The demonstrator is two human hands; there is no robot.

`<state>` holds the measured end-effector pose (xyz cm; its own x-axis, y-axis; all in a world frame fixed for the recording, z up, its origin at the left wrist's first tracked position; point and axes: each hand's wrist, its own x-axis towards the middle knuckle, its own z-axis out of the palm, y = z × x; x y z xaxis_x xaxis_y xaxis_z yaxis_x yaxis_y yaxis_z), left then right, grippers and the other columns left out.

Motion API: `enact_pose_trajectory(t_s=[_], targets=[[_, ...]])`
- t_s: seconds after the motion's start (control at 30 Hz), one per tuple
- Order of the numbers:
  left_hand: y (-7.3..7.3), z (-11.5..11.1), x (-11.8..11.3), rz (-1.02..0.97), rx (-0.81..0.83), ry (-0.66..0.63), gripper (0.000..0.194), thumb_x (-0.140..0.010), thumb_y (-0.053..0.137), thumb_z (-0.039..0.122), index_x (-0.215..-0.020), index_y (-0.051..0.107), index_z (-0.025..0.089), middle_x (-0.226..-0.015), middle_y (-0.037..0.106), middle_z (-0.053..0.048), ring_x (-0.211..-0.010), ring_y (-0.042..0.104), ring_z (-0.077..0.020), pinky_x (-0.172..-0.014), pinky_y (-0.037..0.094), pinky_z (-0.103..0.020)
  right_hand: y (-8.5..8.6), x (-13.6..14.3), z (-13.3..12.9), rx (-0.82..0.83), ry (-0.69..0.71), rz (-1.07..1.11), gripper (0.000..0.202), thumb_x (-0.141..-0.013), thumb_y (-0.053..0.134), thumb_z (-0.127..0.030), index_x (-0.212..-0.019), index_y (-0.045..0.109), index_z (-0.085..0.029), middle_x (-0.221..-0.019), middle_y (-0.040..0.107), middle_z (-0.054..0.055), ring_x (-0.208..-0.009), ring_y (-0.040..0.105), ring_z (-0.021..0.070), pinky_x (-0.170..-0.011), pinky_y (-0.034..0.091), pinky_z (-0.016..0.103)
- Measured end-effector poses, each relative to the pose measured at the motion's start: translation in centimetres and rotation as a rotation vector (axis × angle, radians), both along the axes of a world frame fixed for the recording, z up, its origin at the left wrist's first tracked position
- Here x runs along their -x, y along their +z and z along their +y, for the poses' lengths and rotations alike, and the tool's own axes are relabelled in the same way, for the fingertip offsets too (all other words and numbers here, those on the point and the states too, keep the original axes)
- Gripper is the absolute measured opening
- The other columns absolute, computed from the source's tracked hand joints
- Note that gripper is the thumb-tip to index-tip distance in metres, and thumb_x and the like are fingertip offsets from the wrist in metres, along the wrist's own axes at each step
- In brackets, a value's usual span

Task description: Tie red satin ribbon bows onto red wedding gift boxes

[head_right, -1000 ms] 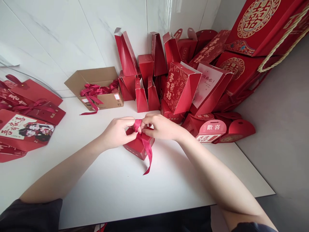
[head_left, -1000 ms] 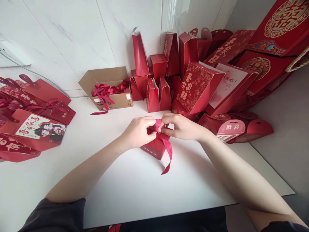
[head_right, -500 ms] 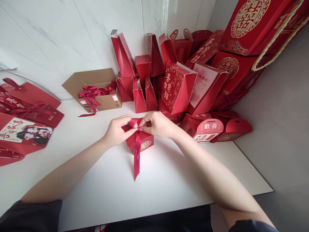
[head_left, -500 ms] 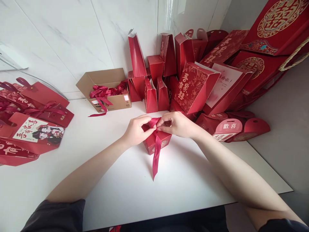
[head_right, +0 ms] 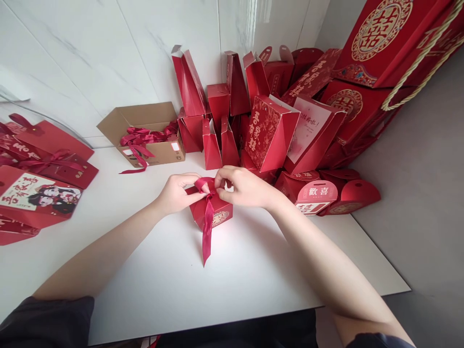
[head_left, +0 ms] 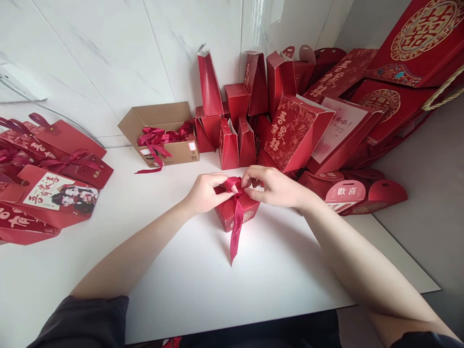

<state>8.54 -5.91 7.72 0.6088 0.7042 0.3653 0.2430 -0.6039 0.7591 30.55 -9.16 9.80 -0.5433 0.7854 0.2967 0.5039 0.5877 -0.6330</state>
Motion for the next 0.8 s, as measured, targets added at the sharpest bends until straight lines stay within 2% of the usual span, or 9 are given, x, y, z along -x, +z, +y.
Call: enact_pose_trajectory(t_s=[0.1,0.3,0.47,0.57,0.7,0.8], targets=[[-0.26,0.23,0.04,-0.037,0.029,0.001,0.003,-0.078,0.068,0.015,-0.075,0.069,0.016,-0.082,0.070,-0.004,-0.079,0.067,-0.0155,-0.077,0.054,-0.029,-0.17,0.34,-0.01,-0.012,0.043,-0.017,0.011,-0.078,0.055,-0.008,-0.083,0.060,-0.017,-0.087,0.062,0.003,-0.073,0.054,0.0134,-0.071,0.045,0.027],[-0.50,0.71,0.18,-0.078,0.091,-0.029,0.002,-0.076,0.070,0.013,-0.077,0.071,0.015,-0.082,0.071,-0.004,-0.081,0.067,-0.0153,-0.080,0.054,-0.029,0.00,0.32,-0.13,0.051,-0.026,0.069,0.012,-0.077,0.052,-0.007,-0.080,0.055,-0.019,-0.084,0.057,0.000,-0.070,0.050,0.0116,-0.067,0.042,0.025],[-0.60,0.81,0.18,-0.106,0.123,-0.037,0.004,-0.075,0.071,0.011,-0.076,0.071,0.015,-0.084,0.072,-0.004,-0.081,0.067,-0.0155,-0.080,0.055,-0.028,-0.08,0.41,-0.05,0.094,0.050,0.067,0.009,-0.078,0.057,-0.012,-0.085,0.058,-0.018,-0.091,0.059,0.002,-0.076,0.052,0.0132,-0.073,0.042,0.027],[-0.61,0.80,0.23,-0.090,0.110,-0.034,0.004,-0.074,0.072,0.012,-0.076,0.071,0.015,-0.082,0.071,-0.004,-0.081,0.067,-0.0155,-0.079,0.054,-0.029,0.03,0.44,-0.17,0.199,0.033,0.130,0.006,-0.078,0.054,-0.012,-0.078,0.055,-0.018,-0.083,0.055,0.000,-0.071,0.048,0.0123,-0.067,0.040,0.026],[-0.64,0.89,0.28,-0.079,0.117,-0.041,0.003,-0.075,0.072,0.013,-0.077,0.072,0.015,-0.082,0.071,-0.004,-0.080,0.066,-0.0153,-0.080,0.053,-0.029,0.35,0.28,-0.38,0.358,-0.012,0.212,0.009,-0.085,0.050,-0.021,-0.076,0.050,-0.019,-0.074,0.049,-0.003,-0.066,0.044,0.0113,-0.062,0.037,0.025],[-0.65,0.95,0.25,-0.088,0.133,-0.046,0.003,-0.075,0.072,0.014,-0.077,0.071,0.015,-0.083,0.071,-0.004,-0.081,0.067,-0.0159,-0.080,0.053,-0.030,0.15,0.34,-0.26,0.305,0.016,0.183,0.008,-0.082,0.059,-0.026,-0.080,0.056,-0.019,-0.083,0.056,-0.001,-0.072,0.048,0.0124,-0.069,0.039,0.027]])
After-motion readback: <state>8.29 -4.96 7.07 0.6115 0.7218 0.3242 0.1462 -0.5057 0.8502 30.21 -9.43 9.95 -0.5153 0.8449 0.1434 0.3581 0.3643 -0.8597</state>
